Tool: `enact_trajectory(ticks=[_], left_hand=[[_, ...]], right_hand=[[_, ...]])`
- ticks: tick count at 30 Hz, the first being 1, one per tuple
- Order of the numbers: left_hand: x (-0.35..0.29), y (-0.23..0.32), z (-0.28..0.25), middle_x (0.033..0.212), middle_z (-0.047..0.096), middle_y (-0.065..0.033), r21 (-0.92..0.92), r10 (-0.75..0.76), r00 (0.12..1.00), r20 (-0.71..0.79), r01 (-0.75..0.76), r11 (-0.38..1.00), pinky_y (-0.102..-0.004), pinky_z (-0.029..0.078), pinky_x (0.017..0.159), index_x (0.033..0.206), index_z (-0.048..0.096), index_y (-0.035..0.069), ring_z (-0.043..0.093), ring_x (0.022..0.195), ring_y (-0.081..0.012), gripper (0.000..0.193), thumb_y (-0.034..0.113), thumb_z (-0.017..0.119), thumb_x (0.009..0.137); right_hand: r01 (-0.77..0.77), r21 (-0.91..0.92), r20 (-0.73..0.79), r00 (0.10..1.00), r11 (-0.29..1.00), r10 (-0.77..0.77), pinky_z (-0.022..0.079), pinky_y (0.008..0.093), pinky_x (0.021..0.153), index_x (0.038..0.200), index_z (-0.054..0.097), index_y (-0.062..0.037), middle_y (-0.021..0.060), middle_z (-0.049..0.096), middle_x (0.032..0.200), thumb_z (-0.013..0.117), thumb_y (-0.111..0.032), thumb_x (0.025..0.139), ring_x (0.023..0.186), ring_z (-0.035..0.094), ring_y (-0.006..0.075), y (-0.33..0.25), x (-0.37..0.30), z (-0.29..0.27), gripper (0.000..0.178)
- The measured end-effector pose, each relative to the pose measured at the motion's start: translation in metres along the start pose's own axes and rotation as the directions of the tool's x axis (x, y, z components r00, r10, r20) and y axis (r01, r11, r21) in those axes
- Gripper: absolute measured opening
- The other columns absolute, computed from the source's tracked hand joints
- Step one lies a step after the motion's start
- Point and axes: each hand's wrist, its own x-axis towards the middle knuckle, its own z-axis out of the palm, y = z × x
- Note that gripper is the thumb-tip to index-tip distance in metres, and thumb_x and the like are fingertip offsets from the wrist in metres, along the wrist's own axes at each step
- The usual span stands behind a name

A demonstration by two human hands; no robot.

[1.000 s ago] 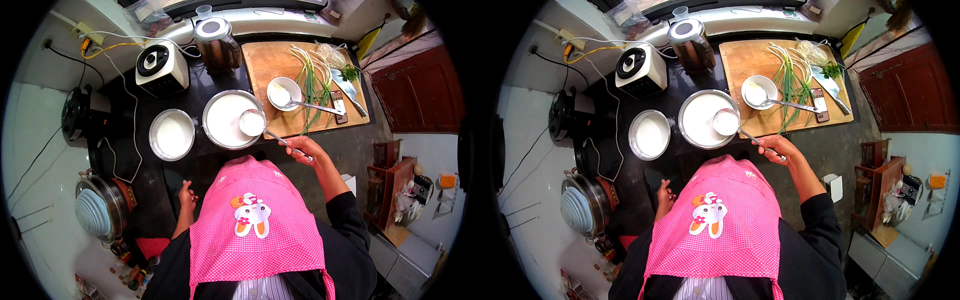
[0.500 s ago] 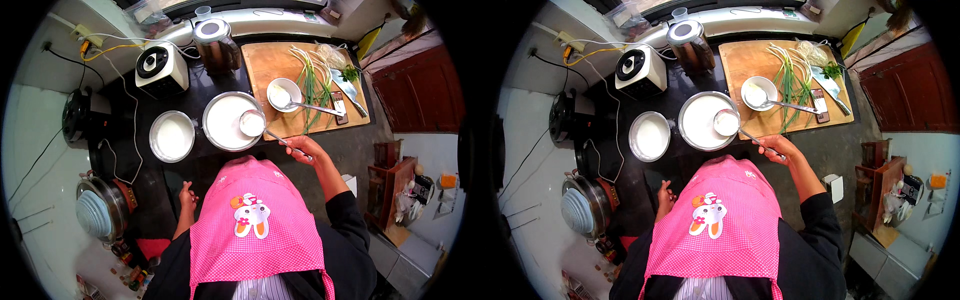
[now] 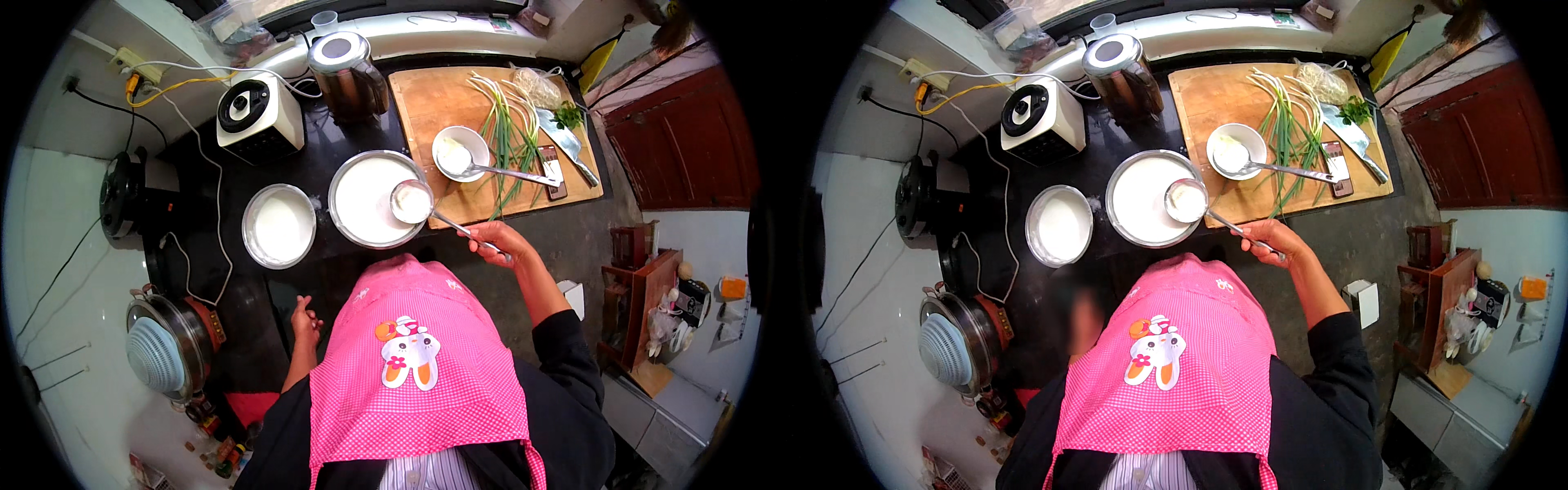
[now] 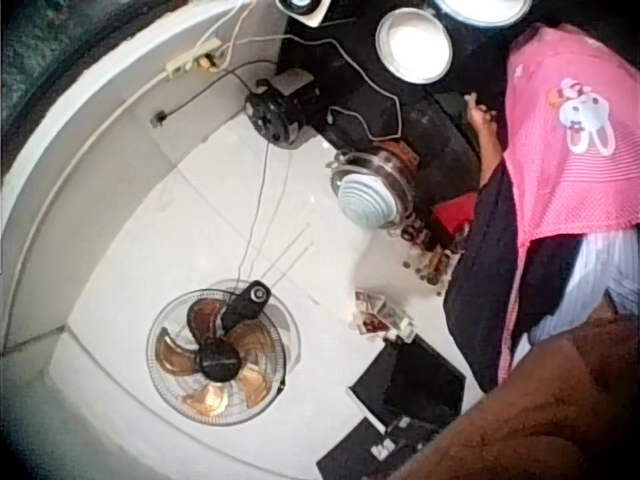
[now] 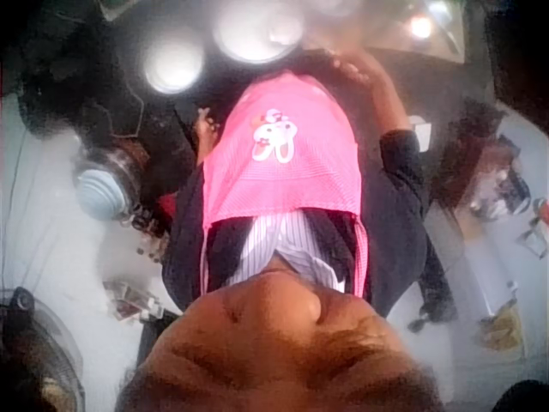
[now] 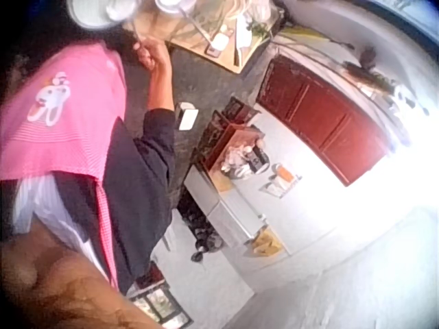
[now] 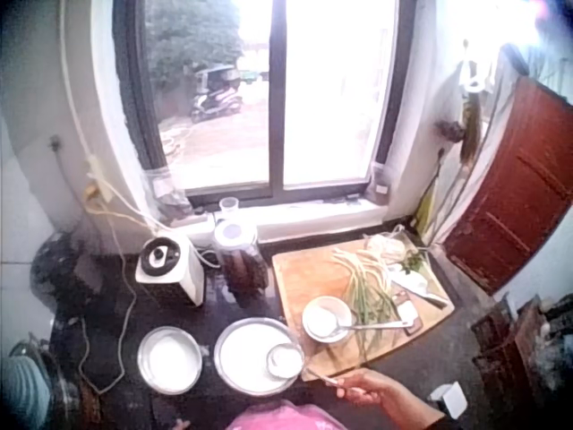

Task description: The person pours a white liquid from a blender pitcher into a metal bowl, then uses a ladle to transfer the liquid between two metal bowls on the counter. The person also briefly moves to the stove area to rinse the ladle in a pot of water before returning to the counter to continue ladling.

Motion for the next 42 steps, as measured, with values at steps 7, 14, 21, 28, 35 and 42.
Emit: enact_trajectory(ticks=[7,14,21,28,35,42], left_hand=[[-0.001,0.046,-0.003,0.061,0.045,0.0048,-0.192,0.285,0.952,0.115,-0.26,0.946,-0.0273,0.039,0.048,0.142,0.055,0.015,0.035,0.044,-0.007,0.064,0.061,0.058,0.097],[0.034,0.083,-0.006,0.075,0.057,0.003,-0.276,0.333,0.941,0.069,-0.302,0.912,-0.0286,0.042,0.052,0.131,0.054,0.026,0.042,0.048,-0.0082,0.052,0.062,0.062,0.095],[0.05,0.099,0.003,0.082,0.056,0.0009,-0.238,0.402,0.913,0.065,-0.377,0.895,-0.0309,0.043,0.055,0.117,0.056,0.022,0.045,0.055,-0.0104,0.048,0.064,0.06,0.094],[0.062,0.106,-0.002,0.077,0.055,0.0015,-0.273,0.411,0.907,0.088,-0.375,0.886,-0.0324,0.042,0.056,0.108,0.059,0.018,0.044,0.054,-0.0114,0.052,0.068,0.056,0.095],[0.015,0.128,0.035,0.075,0.053,0.0031,-0.227,0.433,0.901,0.02,-0.417,0.88,-0.03,0.043,0.053,0.111,0.059,0.017,0.044,0.054,-0.0098,0.048,0.064,0.057,0.097],[0.003,0.142,0.043,0.081,0.056,0.0026,-0.126,0.505,0.863,0.005,-0.5,0.857,-0.0268,0.045,0.05,0.123,0.057,0.017,0.046,0.056,-0.0085,0.045,0.054,0.062,0.098]], right_hand=[[-0.002,0.07,0.018,1.0,0.998,0.001,0.03,0.0186,0.032,0.124,0.063,0.0018,0.0048,0.065,0.079,0.056,-0.013,0.103,0.044,0.041,0.0032,0.003,-0.003,-0.005,0.027],[0.028,0.084,-0.018,0.999,0.996,-0.027,0.03,0.0184,0.032,0.123,0.064,0.0014,0.0044,0.066,0.079,0.058,-0.012,0.101,0.044,0.04,0.0034,0.011,-0.003,-0.001,0.026],[0.041,0.05,0.01,0.999,0.998,-0.042,0.029,0.0182,0.032,0.122,0.064,0.0007,0.0044,0.065,0.078,0.058,-0.013,0.101,0.044,0.041,0.0031,0.013,-0.007,0.004,0.026],[0.054,0.07,0.02,0.998,0.996,-0.056,0.03,0.0177,0.032,0.122,0.064,-0.0002,0.0038,0.066,0.078,0.058,-0.013,0.101,0.045,0.043,0.0029,0.014,-0.008,0.003,0.025],[0.075,0.109,0.051,0.995,0.991,-0.081,0.031,0.0178,0.032,0.123,0.064,0.0005,0.0044,0.066,0.079,0.058,-0.012,0.102,0.045,0.043,0.0027,0.015,-0.011,0.006,0.025],[0.103,0.109,0.032,0.994,0.989,-0.108,0.03,0.0182,0.032,0.126,0.063,0.0012,0.0056,0.065,0.079,0.056,-0.012,0.103,0.044,0.042,0.0028,0.024,-0.01,0.009,0.028]])
